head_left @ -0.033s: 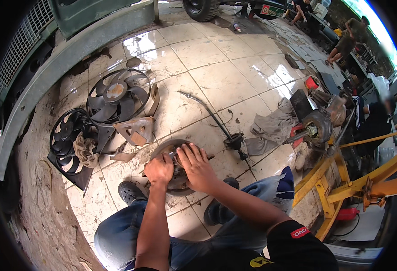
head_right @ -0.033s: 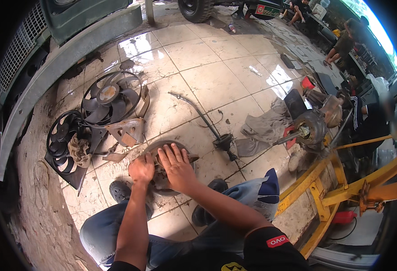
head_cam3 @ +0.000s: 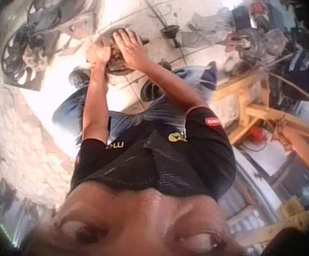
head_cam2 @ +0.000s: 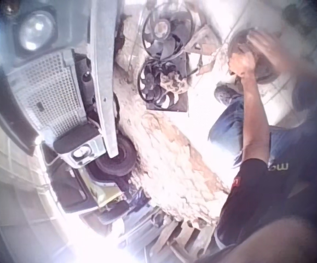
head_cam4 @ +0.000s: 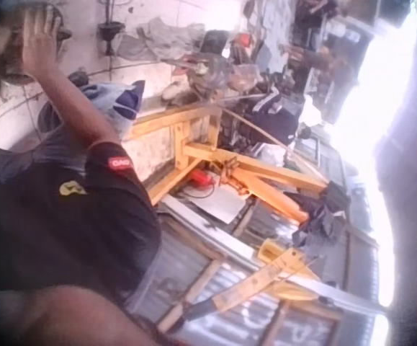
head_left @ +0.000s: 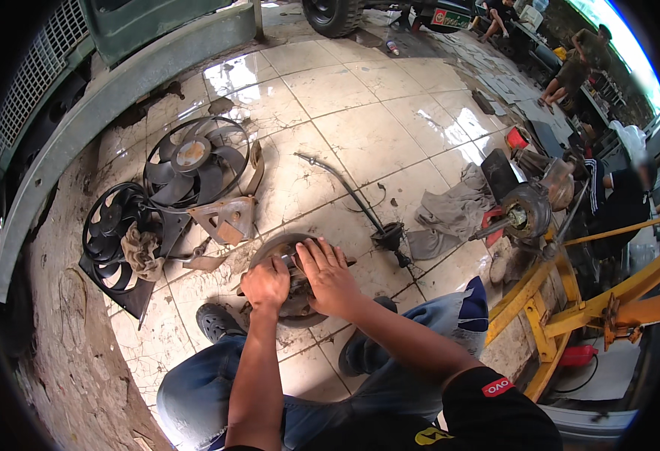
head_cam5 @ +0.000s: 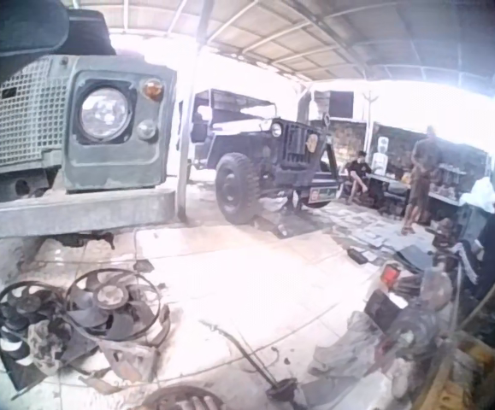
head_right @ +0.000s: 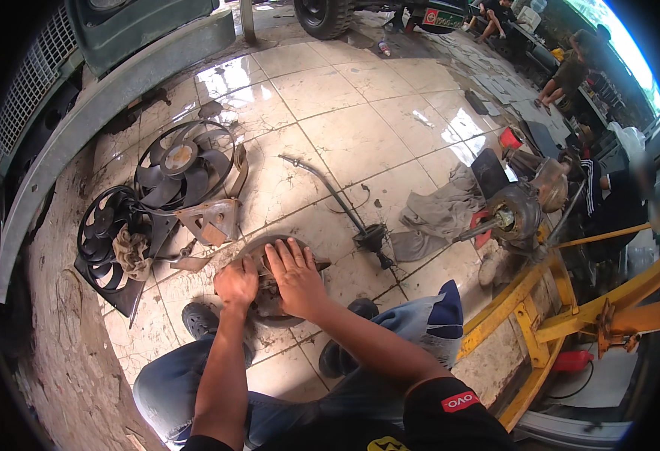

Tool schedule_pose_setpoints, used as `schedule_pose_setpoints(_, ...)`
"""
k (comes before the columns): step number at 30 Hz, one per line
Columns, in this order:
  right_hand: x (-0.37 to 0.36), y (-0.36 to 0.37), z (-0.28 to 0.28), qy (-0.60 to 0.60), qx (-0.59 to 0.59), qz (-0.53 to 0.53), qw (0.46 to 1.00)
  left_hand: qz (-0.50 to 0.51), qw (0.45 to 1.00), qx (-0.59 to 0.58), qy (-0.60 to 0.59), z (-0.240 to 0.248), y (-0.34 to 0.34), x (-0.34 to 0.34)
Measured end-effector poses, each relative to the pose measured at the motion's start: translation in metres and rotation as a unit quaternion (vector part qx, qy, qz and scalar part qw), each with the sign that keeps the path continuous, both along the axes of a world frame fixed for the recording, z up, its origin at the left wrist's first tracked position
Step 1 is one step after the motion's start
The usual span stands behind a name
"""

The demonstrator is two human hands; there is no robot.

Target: The person sits on the floor and scrubs a circular metal part with a sanding block. The person repeatedly rubs the surface of the part, rotating it to clean different areas.

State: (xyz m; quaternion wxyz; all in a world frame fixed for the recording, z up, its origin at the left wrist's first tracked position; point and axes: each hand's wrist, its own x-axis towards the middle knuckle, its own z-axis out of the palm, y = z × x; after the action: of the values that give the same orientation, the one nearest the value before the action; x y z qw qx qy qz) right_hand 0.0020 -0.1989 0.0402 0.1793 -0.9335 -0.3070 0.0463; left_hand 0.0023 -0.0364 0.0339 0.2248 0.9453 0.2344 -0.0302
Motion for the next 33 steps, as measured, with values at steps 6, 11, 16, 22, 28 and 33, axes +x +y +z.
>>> schedule_pose_setpoints(6,-0.017,0.012,0.016,0.000,0.011,0.017,1.000,0.019,0.999,-0.031,-0.010,0.006,0.001,0.002)
schedule_pose_setpoints(11,0.011,0.004,0.001,0.012,0.016,-0.009,1.000,0.006,0.998,-0.012,-0.058,-0.002,-0.002,0.004)
schedule_pose_setpoints(16,-0.005,0.010,0.011,0.020,0.011,-0.004,1.000,0.022,0.998,-0.005,-0.061,-0.007,0.003,0.003)
schedule_pose_setpoints(22,0.016,-0.002,-0.009,0.011,0.026,-0.018,0.999,0.017,0.999,-0.006,-0.051,0.000,-0.004,0.004)
schedule_pose_setpoints(28,-0.002,0.009,0.008,0.027,0.012,0.000,1.000,0.019,0.999,0.001,-0.047,-0.002,0.000,0.002)
schedule_pose_setpoints(33,0.021,-0.006,-0.007,0.061,0.056,-0.039,0.996,0.007,0.999,-0.007,-0.042,0.000,-0.003,0.004)
